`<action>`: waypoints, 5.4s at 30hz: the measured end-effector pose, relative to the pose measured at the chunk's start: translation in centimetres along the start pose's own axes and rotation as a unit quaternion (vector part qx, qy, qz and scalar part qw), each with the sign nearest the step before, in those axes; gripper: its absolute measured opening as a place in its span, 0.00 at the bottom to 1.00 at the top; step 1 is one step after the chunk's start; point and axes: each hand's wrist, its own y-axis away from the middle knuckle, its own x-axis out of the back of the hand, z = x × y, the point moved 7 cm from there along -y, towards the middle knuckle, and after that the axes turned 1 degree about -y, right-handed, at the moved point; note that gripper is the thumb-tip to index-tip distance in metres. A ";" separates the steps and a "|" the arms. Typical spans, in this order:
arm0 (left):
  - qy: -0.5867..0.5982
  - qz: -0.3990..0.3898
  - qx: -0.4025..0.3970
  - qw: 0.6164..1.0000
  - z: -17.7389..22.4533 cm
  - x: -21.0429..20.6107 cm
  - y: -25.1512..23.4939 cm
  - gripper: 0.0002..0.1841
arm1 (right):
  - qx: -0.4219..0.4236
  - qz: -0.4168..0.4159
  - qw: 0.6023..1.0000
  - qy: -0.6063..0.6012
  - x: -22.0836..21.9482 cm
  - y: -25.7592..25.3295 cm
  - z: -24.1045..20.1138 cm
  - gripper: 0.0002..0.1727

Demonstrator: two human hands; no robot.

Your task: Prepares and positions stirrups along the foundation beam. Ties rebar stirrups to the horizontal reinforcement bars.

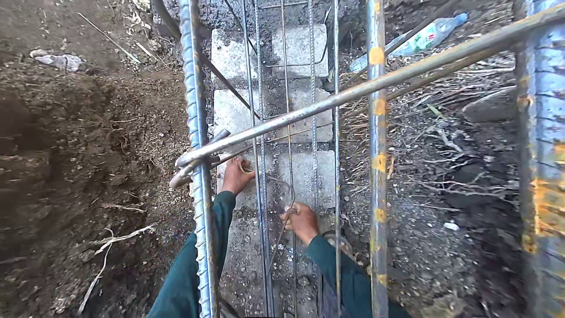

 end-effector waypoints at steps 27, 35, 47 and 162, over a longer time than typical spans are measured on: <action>0.063 0.038 0.273 0.959 -5.6 -3.4 7.6 0.35 | -0.052 0.072 0.933 0.350 2.2 -0.5 -4.9 0.24; -0.010 -0.042 0.235 0.971 -2.4 -3.1 6.7 0.30 | -0.054 0.071 0.939 0.331 3.5 -0.2 -3.9 0.25; 0.140 -0.042 0.096 0.985 -2.4 -7.2 10.3 0.21 | -0.031 0.088 0.960 0.264 4.5 1.7 -2.8 0.31; 0.174 -0.090 0.125 0.973 0.4 -6.1 22.1 0.18 | 0.008 -0.202 0.979 -0.031 4.1 11.0 1.6 0.21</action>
